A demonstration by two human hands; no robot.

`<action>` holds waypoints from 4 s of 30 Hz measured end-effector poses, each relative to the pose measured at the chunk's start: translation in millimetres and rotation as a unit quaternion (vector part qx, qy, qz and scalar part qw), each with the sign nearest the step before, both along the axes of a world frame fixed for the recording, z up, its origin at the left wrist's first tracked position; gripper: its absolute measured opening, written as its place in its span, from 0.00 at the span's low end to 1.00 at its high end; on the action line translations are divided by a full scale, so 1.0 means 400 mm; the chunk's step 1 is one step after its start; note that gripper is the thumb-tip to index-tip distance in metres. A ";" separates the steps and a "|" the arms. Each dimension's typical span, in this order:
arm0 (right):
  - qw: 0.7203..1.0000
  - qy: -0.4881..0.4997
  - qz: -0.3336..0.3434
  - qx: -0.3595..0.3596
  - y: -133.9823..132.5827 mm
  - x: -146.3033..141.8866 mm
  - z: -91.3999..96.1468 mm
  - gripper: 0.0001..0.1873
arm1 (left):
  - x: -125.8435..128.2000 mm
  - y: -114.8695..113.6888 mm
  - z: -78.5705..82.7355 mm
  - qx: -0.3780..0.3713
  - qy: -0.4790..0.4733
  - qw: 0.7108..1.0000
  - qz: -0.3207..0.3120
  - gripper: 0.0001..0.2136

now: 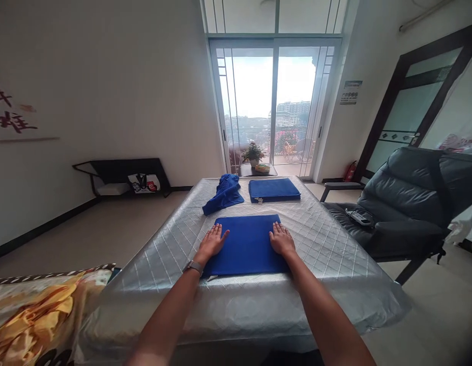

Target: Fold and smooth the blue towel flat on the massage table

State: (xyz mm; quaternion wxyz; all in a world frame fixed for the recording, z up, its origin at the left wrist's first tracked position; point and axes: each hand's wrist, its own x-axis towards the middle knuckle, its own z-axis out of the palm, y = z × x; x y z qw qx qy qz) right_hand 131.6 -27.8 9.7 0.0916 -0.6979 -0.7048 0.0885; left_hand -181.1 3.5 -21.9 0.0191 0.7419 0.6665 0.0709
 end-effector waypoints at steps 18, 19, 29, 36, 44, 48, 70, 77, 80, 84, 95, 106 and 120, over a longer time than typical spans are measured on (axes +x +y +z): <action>0.998 -0.057 -0.003 -0.015 0.078 0.023 0.037 0.35 | -0.069 0.008 -0.038 0.022 -0.029 0.999 0.000 0.41; 0.998 -0.057 0.000 -0.009 0.096 0.025 0.040 0.35 | -0.069 0.008 -0.039 0.026 -0.030 0.999 0.000 0.41; 0.999 -0.034 0.027 -0.012 0.174 0.022 -0.012 0.36 | -0.078 -0.003 -0.026 0.036 -0.022 0.999 0.003 0.42; 0.999 -0.015 0.026 -0.012 0.166 0.018 -0.010 0.36 | -0.092 0.001 -0.005 0.061 -0.029 0.998 0.000 0.38; 1.000 0.015 0.018 -0.011 0.155 0.010 0.005 0.36 | 0.055 -0.017 0.075 0.113 -0.046 0.980 -0.155 0.34; 1.000 0.013 0.023 -0.003 0.150 0.015 0.005 0.36 | 0.280 0.022 0.098 0.112 -0.018 0.956 -0.272 0.34; 1.000 0.015 0.019 -0.004 0.160 0.016 -0.002 0.36 | 0.023 0.131 0.012 0.006 0.006 1.000 0.030 0.37; 1.000 0.000 0.017 -0.004 0.159 0.015 -0.001 0.36 | 0.036 0.129 0.006 0.034 -0.016 0.998 0.044 0.38; 1.000 -0.005 0.016 -0.004 0.160 0.016 -0.002 0.36 | 0.039 0.128 0.006 0.030 -0.019 0.998 0.048 0.40; 1.000 -0.006 0.014 -0.005 0.161 0.017 0.000 0.36 | 0.039 0.128 0.006 0.032 -0.025 0.998 0.050 0.39; 0.995 -0.044 0.044 0.073 0.088 -0.002 0.015 0.33 | 0.044 0.121 0.010 0.046 -0.030 0.997 0.046 0.37; 1.000 -0.009 0.020 0.002 0.028 0.004 -0.005 0.36 | 0.049 0.115 0.020 0.048 -0.017 0.998 0.046 0.36; 1.000 0.020 0.014 0.015 0.013 0.001 0.011 0.35 | 0.257 0.046 0.093 0.135 0.002 0.988 -0.076 0.28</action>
